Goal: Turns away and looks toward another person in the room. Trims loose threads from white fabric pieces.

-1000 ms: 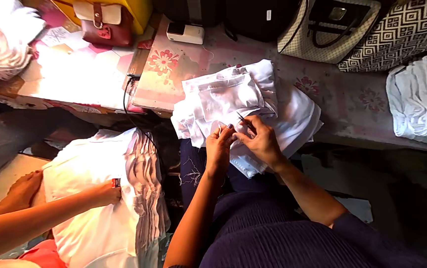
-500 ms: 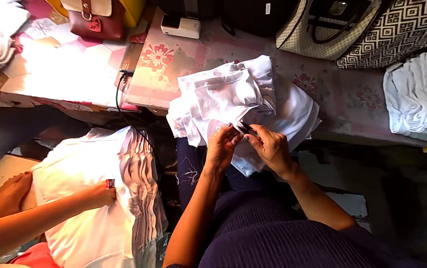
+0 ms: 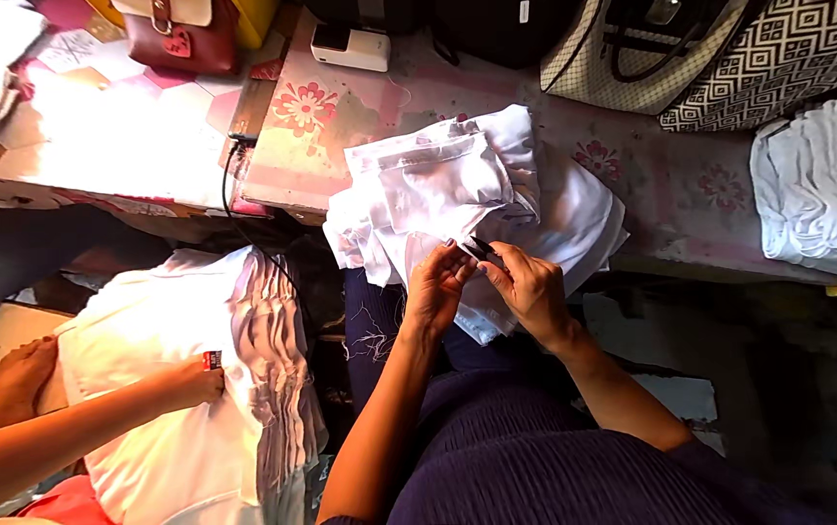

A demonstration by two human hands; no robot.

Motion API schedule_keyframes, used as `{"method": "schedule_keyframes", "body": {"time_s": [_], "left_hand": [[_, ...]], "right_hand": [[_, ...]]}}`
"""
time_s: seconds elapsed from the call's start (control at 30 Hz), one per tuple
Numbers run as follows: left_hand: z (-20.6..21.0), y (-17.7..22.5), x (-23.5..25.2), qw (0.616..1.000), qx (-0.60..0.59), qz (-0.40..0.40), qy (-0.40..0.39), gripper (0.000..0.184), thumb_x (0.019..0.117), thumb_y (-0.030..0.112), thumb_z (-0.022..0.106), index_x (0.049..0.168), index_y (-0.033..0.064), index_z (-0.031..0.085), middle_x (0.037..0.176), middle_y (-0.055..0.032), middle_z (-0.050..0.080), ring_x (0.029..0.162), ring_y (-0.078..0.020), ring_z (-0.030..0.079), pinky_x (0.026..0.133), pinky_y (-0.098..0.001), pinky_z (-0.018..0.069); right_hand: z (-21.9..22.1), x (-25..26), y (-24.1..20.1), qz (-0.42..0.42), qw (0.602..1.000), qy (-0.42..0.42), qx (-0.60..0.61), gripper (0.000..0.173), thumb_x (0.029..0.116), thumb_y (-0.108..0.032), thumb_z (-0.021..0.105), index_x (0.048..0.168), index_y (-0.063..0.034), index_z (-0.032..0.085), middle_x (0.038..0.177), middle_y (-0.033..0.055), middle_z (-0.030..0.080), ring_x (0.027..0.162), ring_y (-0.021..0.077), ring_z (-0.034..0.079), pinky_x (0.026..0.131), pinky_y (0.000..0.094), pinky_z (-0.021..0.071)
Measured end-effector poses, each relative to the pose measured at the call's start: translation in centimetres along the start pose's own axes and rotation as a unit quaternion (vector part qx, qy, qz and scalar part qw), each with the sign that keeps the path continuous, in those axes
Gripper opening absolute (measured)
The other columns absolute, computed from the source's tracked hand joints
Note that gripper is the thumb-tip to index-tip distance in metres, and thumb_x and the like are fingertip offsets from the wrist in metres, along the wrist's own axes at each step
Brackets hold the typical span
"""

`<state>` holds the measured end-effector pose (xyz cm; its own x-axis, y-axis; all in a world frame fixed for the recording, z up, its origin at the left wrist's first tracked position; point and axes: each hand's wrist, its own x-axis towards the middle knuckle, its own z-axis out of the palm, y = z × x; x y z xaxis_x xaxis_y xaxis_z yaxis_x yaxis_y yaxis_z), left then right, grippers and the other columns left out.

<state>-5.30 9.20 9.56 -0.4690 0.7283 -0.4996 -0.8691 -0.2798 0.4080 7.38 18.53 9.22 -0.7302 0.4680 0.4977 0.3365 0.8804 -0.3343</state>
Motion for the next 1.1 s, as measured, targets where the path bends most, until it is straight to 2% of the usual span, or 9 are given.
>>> {"method": "schedule_keyframes", "body": {"time_s": [0.4, 0.6, 0.77, 0.87, 0.9, 0.93, 1.0, 1.03, 1.1], "left_hand": [[0.2, -0.2, -0.2, 1.0, -0.018, -0.006, -0.005, 0.025, 0.106, 0.009, 0.046, 0.093, 0.0019, 0.066, 0.085, -0.0084, 0.072, 0.077, -0.0149, 0.072, 0.076, -0.0274, 0.0607], [0.2, -0.5, -0.1, 1.0, -0.014, -0.003, -0.004, 0.025, 0.1055, 0.008, 0.045, 0.091, 0.0026, 0.066, 0.081, -0.0078, 0.071, 0.074, -0.0138, 0.071, 0.075, -0.027, 0.0606], [0.2, -0.5, -0.1, 1.0, -0.015, -0.001, -0.001, 0.025, 0.1051, 0.008, 0.046, 0.089, 0.0032, 0.065, 0.079, -0.0071, 0.07, 0.073, -0.0144, 0.071, 0.075, -0.0276, 0.0605], [0.2, -0.4, -0.2, 1.0, -0.015, -0.004, -0.001, 0.025, 0.1056, 0.009, 0.045, 0.091, 0.0033, 0.065, 0.08, -0.0072, 0.07, 0.074, -0.0147, 0.071, 0.076, -0.0279, 0.0606], [0.2, -0.4, -0.2, 1.0, -0.016, -0.004, 0.001, 0.025, 0.1056, 0.008, 0.045, 0.091, 0.0035, 0.065, 0.08, -0.0072, 0.07, 0.074, -0.0146, 0.071, 0.076, -0.0277, 0.0607], [0.2, -0.4, -0.2, 1.0, -0.017, -0.005, 0.004, 0.025, 0.1056, 0.008, 0.046, 0.091, 0.0036, 0.065, 0.08, -0.0071, 0.07, 0.074, -0.0146, 0.071, 0.076, -0.0277, 0.0607], [0.2, -0.5, -0.2, 1.0, -0.02, -0.007, 0.006, 0.024, 0.1052, 0.008, 0.046, 0.091, 0.0033, 0.065, 0.081, -0.0078, 0.07, 0.075, -0.0152, 0.071, 0.077, -0.0282, 0.0607], [0.2, -0.5, -0.1, 1.0, -0.02, -0.008, 0.006, 0.023, 0.1051, 0.008, 0.047, 0.092, 0.0032, 0.065, 0.081, -0.008, 0.071, 0.075, -0.0155, 0.072, 0.077, -0.0284, 0.0608], [0.4, -0.6, -0.2, 1.0, -0.016, -0.004, 0.003, 0.024, 0.105, 0.007, 0.046, 0.091, 0.0026, 0.065, 0.082, -0.0087, 0.071, 0.076, -0.0156, 0.072, 0.077, -0.0283, 0.061]], "right_hand": [[0.8, -0.3, -0.1, 0.006, 0.999, 0.03, -0.013, 0.035, 0.102, -0.03, 0.061, 0.11, 0.0024, 0.073, 0.08, 0.0112, 0.072, 0.058, 0.0205, 0.064, 0.052, 0.0343, 0.0494], [1.1, -0.2, -0.3, 0.008, 0.998, 0.05, -0.021, 0.035, 0.1027, -0.03, 0.061, 0.109, 0.0018, 0.073, 0.078, 0.011, 0.071, 0.057, 0.0204, 0.063, 0.051, 0.0345, 0.0487], [1.2, -0.1, -0.3, -0.016, 0.996, 0.07, -0.054, 0.029, 0.1024, -0.027, 0.061, 0.102, -0.0013, 0.075, 0.076, 0.0095, 0.071, 0.057, 0.0213, 0.064, 0.05, 0.0343, 0.0476], [0.0, 0.2, 0.0, 0.05, 0.995, 0.063, 0.055, 0.028, 0.102, -0.023, 0.062, 0.104, 0.0015, 0.075, 0.077, 0.0096, 0.072, 0.059, 0.0169, 0.065, 0.055, 0.0329, 0.0517], [-0.9, 0.6, 0.0, 0.102, 0.985, 0.044, 0.134, 0.028, 0.1041, -0.022, 0.059, 0.108, 0.0023, 0.072, 0.078, 0.007, 0.069, 0.061, 0.0111, 0.061, 0.058, 0.0275, 0.0511], [-1.8, 1.0, 0.1, 0.152, 0.964, 0.024, 0.219, 0.028, 0.1067, -0.022, 0.054, 0.112, 0.0011, 0.069, 0.076, 0.0015, 0.063, 0.06, 0.0037, 0.053, 0.058, 0.0206, 0.0469], [-2.6, 1.7, 0.2, 0.213, 0.914, -0.003, 0.344, 0.029, 0.1087, -0.022, 0.044, 0.117, -0.0047, 0.066, 0.068, -0.0092, 0.048, 0.055, -0.0028, 0.041, 0.053, 0.0157, 0.0377], [-2.6, 1.9, 0.2, 0.207, 0.91, -0.007, 0.358, 0.028, 0.1075, -0.022, 0.047, 0.118, -0.0046, 0.067, 0.069, -0.0098, 0.05, 0.055, -0.004, 0.041, 0.053, 0.0149, 0.037], [-1.9, 2.2, -0.1, 0.16, 0.934, 0.004, 0.318, 0.029, 0.0977, -0.023, 0.069, 0.118, -0.0015, 0.069, 0.079, -0.0041, 0.062, 0.061, -0.0043, 0.048, 0.057, 0.0133, 0.0421]]}}
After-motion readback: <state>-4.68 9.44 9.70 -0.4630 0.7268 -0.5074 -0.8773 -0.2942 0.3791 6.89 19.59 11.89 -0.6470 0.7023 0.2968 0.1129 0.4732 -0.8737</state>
